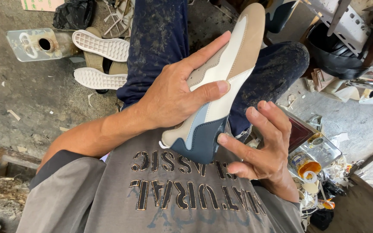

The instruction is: The person holds a multi-colored shoe and repeatedly rubs its upper and sole with their hands. They rotate the shoe to access different sides and continue rubbing the surface throughout the clip.

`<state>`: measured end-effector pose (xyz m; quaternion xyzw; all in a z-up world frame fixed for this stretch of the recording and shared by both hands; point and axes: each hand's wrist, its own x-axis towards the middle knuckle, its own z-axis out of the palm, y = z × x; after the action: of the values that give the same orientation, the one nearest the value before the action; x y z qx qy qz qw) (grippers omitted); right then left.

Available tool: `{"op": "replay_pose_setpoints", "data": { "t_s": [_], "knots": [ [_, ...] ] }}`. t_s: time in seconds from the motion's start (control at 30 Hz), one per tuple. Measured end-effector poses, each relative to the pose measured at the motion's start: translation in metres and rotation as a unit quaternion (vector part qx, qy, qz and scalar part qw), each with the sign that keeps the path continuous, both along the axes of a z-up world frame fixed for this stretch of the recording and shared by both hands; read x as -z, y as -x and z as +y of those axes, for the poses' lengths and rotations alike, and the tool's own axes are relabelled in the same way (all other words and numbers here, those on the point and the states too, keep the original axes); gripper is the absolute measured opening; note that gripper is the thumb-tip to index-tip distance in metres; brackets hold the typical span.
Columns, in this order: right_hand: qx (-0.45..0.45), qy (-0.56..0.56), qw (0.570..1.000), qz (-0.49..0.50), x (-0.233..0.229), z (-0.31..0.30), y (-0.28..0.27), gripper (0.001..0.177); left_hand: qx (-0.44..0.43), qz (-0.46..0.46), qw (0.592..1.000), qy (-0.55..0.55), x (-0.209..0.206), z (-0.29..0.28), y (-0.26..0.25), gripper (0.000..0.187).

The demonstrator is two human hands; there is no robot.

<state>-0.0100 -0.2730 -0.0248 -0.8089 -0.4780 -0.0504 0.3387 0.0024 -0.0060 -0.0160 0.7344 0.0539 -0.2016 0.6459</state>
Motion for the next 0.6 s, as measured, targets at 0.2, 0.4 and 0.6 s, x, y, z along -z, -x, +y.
{"op": "replay_pose_setpoints", "data": {
  "t_s": [0.2,0.4,0.6],
  "knots": [
    [-0.015,0.015,1.0,0.02,0.003,0.001,0.003,0.055,0.002,0.0,1.0,0.0,0.0,0.0,0.002,0.067],
    [0.069,-0.02,0.997,-0.002,0.0,0.016,0.003,0.056,-0.002,-0.033,0.999,0.025,0.003,0.002,0.005,0.067],
    [0.045,-0.007,0.999,0.03,0.001,0.017,0.003,0.055,0.0,-0.039,0.999,0.033,0.003,0.003,0.006,0.067]
  ]
}}
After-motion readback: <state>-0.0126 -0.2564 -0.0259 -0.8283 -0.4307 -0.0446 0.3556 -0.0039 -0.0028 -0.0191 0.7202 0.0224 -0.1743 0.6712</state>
